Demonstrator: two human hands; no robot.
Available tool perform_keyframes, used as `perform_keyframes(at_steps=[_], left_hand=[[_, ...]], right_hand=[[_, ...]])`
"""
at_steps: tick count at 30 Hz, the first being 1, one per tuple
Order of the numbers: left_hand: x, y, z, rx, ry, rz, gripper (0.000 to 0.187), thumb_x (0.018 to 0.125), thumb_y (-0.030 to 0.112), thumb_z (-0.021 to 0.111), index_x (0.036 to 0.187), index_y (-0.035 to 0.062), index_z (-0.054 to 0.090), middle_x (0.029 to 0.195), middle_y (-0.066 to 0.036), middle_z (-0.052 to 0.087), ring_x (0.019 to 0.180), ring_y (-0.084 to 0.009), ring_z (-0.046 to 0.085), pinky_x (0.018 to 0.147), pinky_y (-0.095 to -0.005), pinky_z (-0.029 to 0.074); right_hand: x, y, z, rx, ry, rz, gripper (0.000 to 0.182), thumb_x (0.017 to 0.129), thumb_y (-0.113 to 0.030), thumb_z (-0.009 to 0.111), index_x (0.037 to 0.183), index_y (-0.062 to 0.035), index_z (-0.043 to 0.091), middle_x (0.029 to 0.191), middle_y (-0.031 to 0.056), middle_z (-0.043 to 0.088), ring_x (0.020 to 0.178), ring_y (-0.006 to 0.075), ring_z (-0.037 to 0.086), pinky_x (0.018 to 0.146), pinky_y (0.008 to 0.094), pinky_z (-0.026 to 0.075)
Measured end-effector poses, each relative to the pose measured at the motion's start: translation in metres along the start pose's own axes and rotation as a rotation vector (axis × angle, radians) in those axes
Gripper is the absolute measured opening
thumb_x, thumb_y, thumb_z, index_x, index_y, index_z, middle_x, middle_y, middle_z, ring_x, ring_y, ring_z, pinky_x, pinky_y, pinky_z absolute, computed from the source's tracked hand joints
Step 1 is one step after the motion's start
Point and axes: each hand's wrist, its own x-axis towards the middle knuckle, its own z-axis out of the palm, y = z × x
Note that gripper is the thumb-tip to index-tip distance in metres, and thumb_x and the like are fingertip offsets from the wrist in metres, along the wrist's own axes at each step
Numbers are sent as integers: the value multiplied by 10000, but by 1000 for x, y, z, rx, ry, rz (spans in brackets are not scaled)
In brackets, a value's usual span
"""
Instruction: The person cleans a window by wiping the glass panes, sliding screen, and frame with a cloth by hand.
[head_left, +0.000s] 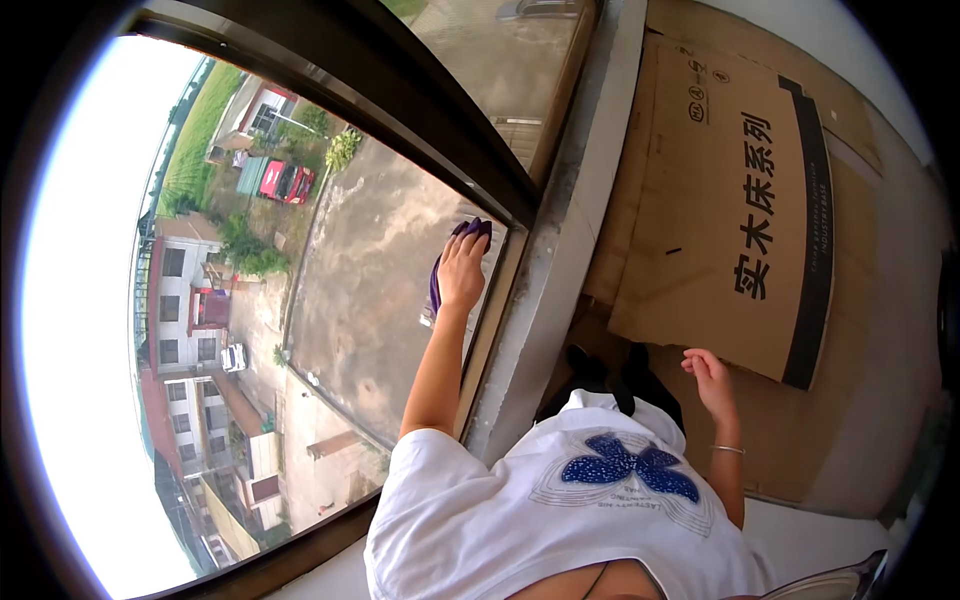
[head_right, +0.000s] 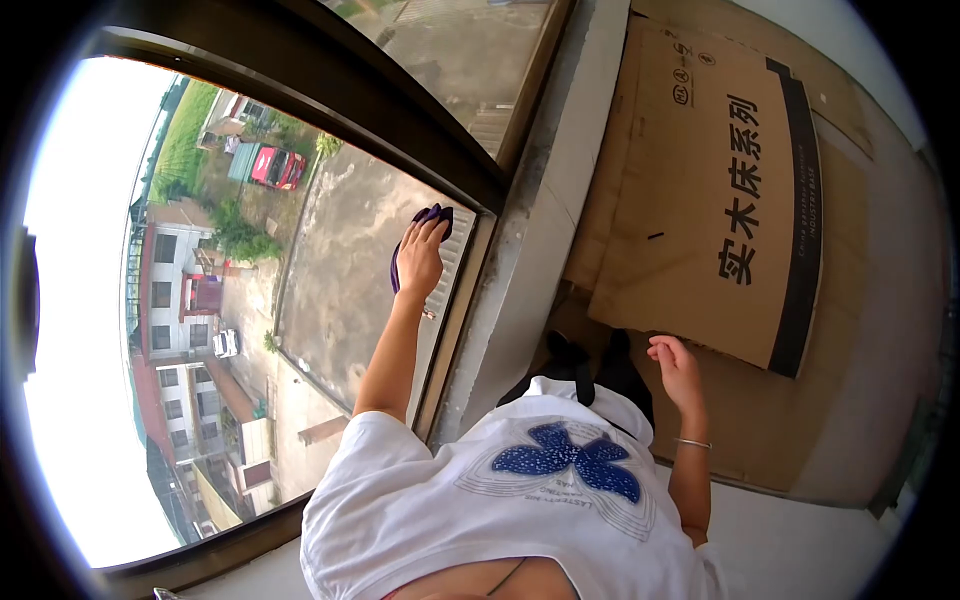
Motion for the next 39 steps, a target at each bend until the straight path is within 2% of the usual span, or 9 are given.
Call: perform_keyframes(at_steps=[4, 7, 10, 18, 21, 24, 29, 32, 39], left_hand=[[-28, 14, -7, -1051, 246, -322, 385, 944, 53, 438, 1307, 130, 540, 1210, -130, 632, 1118, -345, 583, 922, -428, 476], [-57, 24, -36, -391, -238, -444, 342, 950, 114, 470, 1286, 113, 530, 1148, -172, 651, 1067, -368, 606, 865, -439, 490], [-71, 52, -62, -567, 55, -545, 310, 947, 153, 498, 1250, 94, 530, 1115, -190, 660, 1038, -379, 618, 849, -454, 486], [-113, 136, -109, -1639, 85, -454, 594, 977, 127, 550, 1503, 102, 275, 1313, -172, 522, 860, -202, 674, 746, -331, 581], [-140, 122, -130, -1221, 278, -494, 531, 962, 50, 544, 1462, 62, 365, 1284, -172, 577, 979, -205, 675, 759, -310, 556], [-180, 87, -150, -804, 661, -534, 463, 920, -8, 558, 1372, 23, 466, 1243, -161, 610, 1019, -229, 654, 846, -342, 518], [-242, 34, -191, -65, 1033, -640, 363, 924, 12, 511, 1283, -37, 486, 1168, -157, 605, 1085, -286, 555, 952, -393, 434], [-255, 12, -200, 166, 1136, -692, 372, 947, 89, 530, 1288, -30, 440, 1237, -172, 538, 1161, -303, 492, 1000, -424, 386], [-273, -12, -210, 482, 1108, -718, 505, 971, 158, 529, 1400, -23, 335, 1416, -206, 358, 1340, -373, 369, 1090, -516, 321]], right_hand=[[17, -12, 7, 81, -97, 39, 226, 1010, -139, 470, 1081, 9, 625, 929, 72, 671, 872, 146, 626, 826, 282, 501], [36, -30, 19, 143, -243, 69, 222, 1009, -133, 472, 1084, 12, 623, 949, 62, 666, 902, 141, 615, 846, 280, 500], [63, -56, 43, 188, -420, 93, 230, 1005, -142, 489, 1147, -3, 607, 1075, 67, 637, 960, 142, 605, 868, 288, 503], [75, -168, 150, 60, -709, -697, 547, 964, -113, 561, 1472, -87, 361, 1458, 136, 382, 1274, 252, 473, 1002, 332, 449], [76, -170, 180, 71, -800, -645, 473, 977, -86, 528, 1434, -46, 413, 1404, 128, 464, 1248, 195, 493, 1021, 290, 424], [63, -187, 218, 535, -809, -79, 418, 992, -70, 490, 1400, 3, 440, 1340, 111, 533, 1211, 152, 513, 1028, 278, 413], [13, -262, 284, 432, -496, -881, 446, 999, -126, 492, 1410, 29, 413, 1401, 198, 478, 1268, 288, 496, 1067, 353, 377], [-1, -286, 346, 33, -344, -1411, 514, 891, -156, 638, 1388, -164, 506, 1491, 116, 399, 1346, 375, 383, 1114, 556, 287], [63, -349, 384, -31, -28, -1569, 445, 909, -290, 619, 1349, -267, 560, 1508, 82, 402, 1382, 357, 321, 1029, 517, 270]])
